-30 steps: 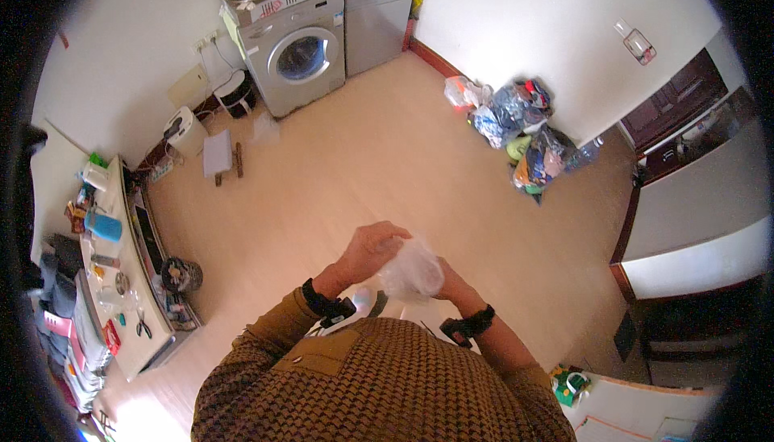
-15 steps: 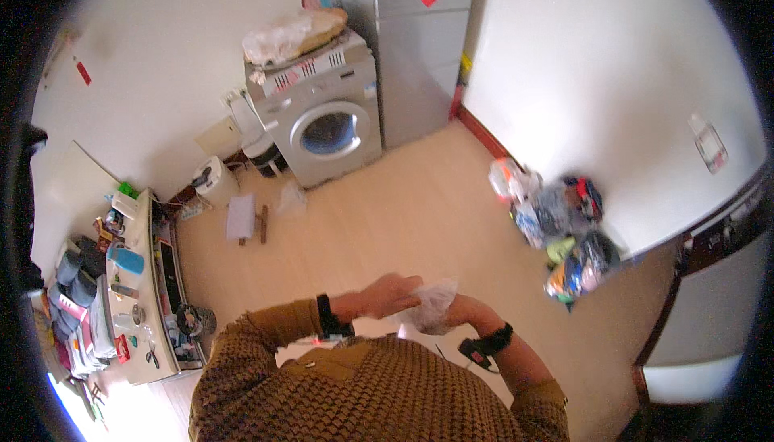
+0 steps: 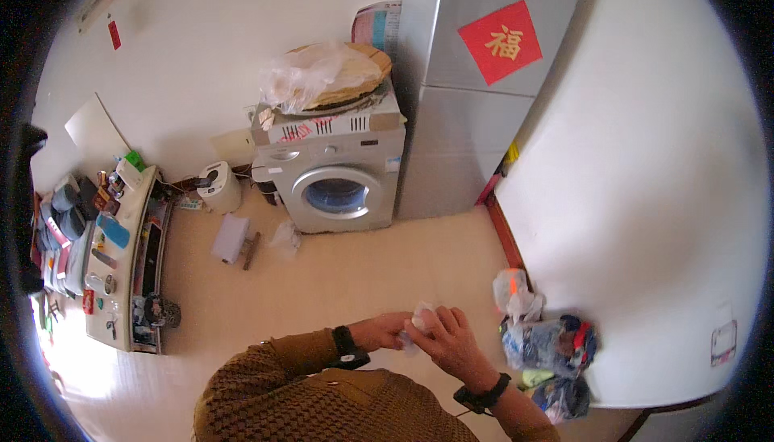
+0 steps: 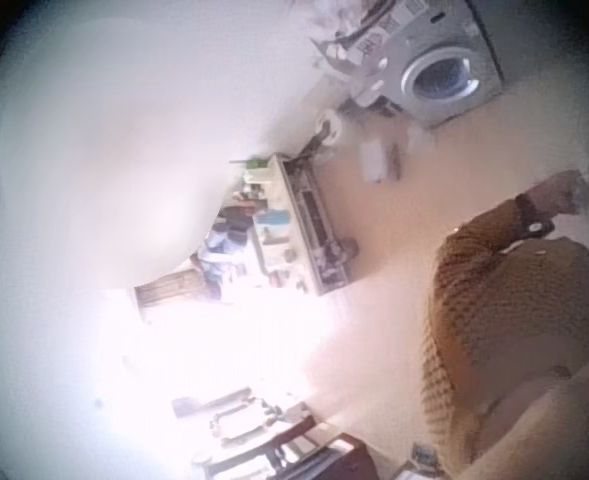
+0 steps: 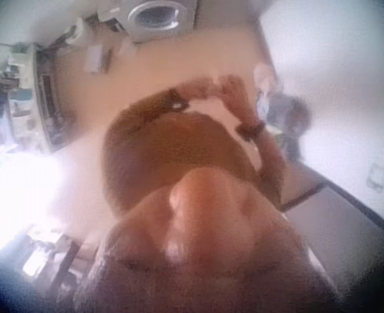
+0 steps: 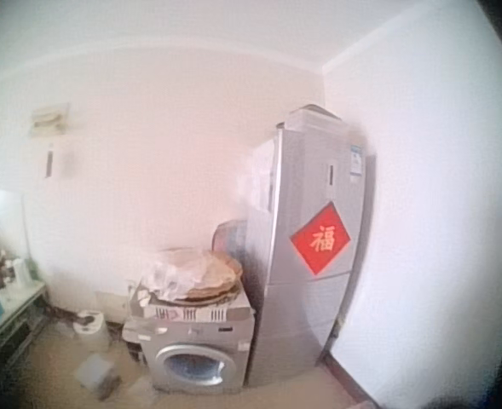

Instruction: The person slices raw meat on a cutting board using a knife, then places the sliced meat into a plastic bag and stores it in the refrigerator. They retrieve green onions from the refrigerator, return to the kitchen, and chop the green onions on the cutting board.

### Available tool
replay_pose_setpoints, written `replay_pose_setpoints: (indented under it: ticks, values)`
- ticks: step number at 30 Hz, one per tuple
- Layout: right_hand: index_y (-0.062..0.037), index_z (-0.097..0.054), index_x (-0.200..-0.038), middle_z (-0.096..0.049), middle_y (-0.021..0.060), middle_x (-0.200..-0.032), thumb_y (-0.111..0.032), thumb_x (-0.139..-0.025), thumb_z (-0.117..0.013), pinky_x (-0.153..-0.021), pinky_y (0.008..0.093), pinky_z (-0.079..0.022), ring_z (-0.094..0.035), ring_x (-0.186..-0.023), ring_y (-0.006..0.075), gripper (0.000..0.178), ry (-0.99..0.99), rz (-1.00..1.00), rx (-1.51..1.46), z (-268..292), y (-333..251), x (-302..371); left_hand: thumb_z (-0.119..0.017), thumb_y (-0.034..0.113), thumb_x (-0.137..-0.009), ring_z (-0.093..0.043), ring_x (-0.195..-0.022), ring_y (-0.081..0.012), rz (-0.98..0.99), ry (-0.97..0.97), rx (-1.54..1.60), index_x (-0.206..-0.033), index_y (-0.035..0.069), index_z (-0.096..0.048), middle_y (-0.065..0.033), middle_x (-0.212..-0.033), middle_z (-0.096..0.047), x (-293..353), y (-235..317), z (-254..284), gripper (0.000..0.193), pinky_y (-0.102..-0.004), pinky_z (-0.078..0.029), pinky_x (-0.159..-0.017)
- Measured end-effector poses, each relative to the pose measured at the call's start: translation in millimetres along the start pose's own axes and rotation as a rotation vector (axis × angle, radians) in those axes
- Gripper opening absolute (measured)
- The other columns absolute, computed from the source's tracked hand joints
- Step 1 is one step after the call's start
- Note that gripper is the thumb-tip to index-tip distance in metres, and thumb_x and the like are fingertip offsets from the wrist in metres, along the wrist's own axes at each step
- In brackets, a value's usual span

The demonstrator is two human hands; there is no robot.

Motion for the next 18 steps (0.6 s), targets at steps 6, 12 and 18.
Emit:
replay_pose_setpoints:
  ticks: [6, 12, 18]
  values:
    - [-0.0109, -0.058, -0.132, -0.049, 0.0156, -0.133, 0.000, -0.074, -0.065, -0.099, 0.0523, -0.045, -0.050, -0.119, 0.0392, 0.060, -0.190, -0.149, -0.218, -12, 127, -29, -0.066, 0.004, -0.092, -0.055, -0.112, -0.0179, -0.131, -0.021, 0.034, -0.131, 0.006, -0.057, -0.0055, -0.119, -0.061, -148, -27, 56, 0.041, -0.0359, -0.048, -0.096]
    - [-0.0025, -0.055, -0.132, -0.055, 0.0184, -0.129, 0.002, -0.078, -0.070, -0.100, 0.0459, -0.047, -0.055, -0.117, 0.0395, 0.056, -0.065, -0.156, -0.522, -6, 252, -54, -0.060, 0.015, -0.099, -0.060, -0.116, -0.0198, 0.035, -0.120, 0.445, -0.136, 0.007, -0.054, -0.0072, -0.128, -0.062, -234, 11, 105, 0.038, -0.0372, -0.050, -0.100]
    - [-0.0001, -0.055, -0.135, -0.057, 0.0212, -0.131, -0.006, -0.076, -0.083, -0.099, 0.0434, -0.050, -0.058, -0.120, 0.0378, 0.066, -0.047, -0.307, -0.937, -14, 352, -84, -0.060, 0.034, -0.101, -0.053, -0.132, -0.0350, -0.117, -0.366, 1.470, -0.148, 0.008, -0.047, -0.0154, -0.145, -0.054, -305, 11, 144, 0.055, -0.0595, -0.041, -0.112]
Point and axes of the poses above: each hand's wrist, its own x-axis away from the middle knuckle, its own z-axis out of the back of the hand, y = z × x, the point moved 2 cm from there along -x, towards the middle knuckle
